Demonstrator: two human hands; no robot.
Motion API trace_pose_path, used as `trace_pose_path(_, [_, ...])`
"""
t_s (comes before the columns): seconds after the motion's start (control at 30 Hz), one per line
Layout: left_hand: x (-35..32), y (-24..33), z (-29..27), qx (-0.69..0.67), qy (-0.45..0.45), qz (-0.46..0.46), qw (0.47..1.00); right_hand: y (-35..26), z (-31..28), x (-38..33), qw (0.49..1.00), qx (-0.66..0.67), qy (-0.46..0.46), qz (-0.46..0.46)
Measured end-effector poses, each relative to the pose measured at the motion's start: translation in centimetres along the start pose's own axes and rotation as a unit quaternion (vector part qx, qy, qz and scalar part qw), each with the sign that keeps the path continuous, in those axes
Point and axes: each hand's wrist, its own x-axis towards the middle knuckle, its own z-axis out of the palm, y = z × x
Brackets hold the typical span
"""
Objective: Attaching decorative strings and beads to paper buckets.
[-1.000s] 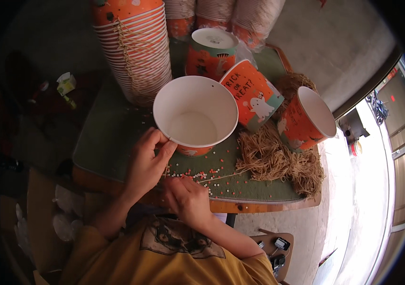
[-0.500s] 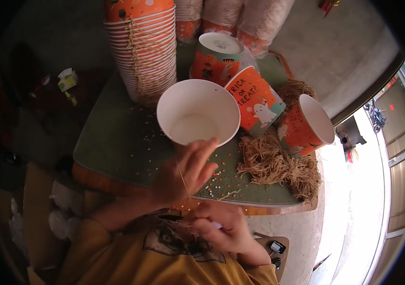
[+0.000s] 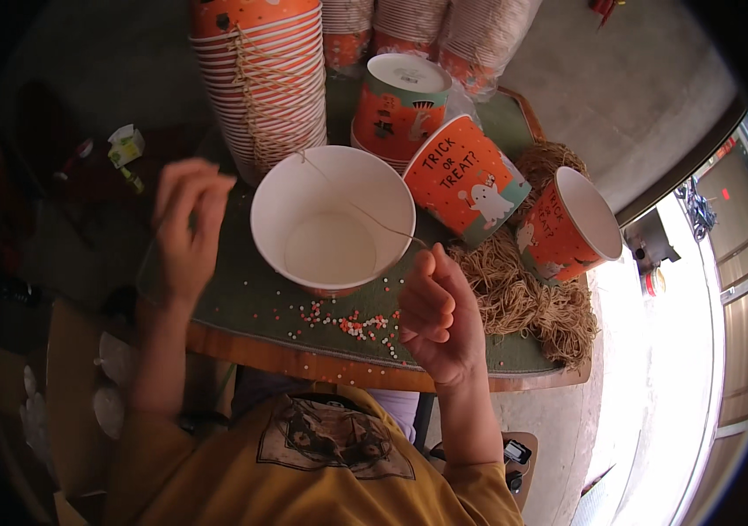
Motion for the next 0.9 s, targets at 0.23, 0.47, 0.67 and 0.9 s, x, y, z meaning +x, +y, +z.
trace_pose_path(0.23, [-6.4,11.5,1.9,-0.401,-0.240,-0.235,0.852,1.7,1.2,-0.3,0.996,0.075,-0.007,0.057])
trace_pose_path(0.47, [-7.7,11.1,3.8,-0.511,-0.351,-0.372,0.691,0.7,0.1,-1.1,0.999,0.033,0.008,0.029])
trace_pose_path(0.67, [-8.4,10.1,3.1,-0.446,-0.376,-0.386,0.715,-0.3,-2.0,-1.0,1.000,-0.005,0.019,-0.003])
trace_pose_path(0.9, [-7.3,9.5,2.8,-0.415,-0.403,-0.357,0.733,0.5,-3.5,-0.6,0.778,-0.553,0.186,-0.232])
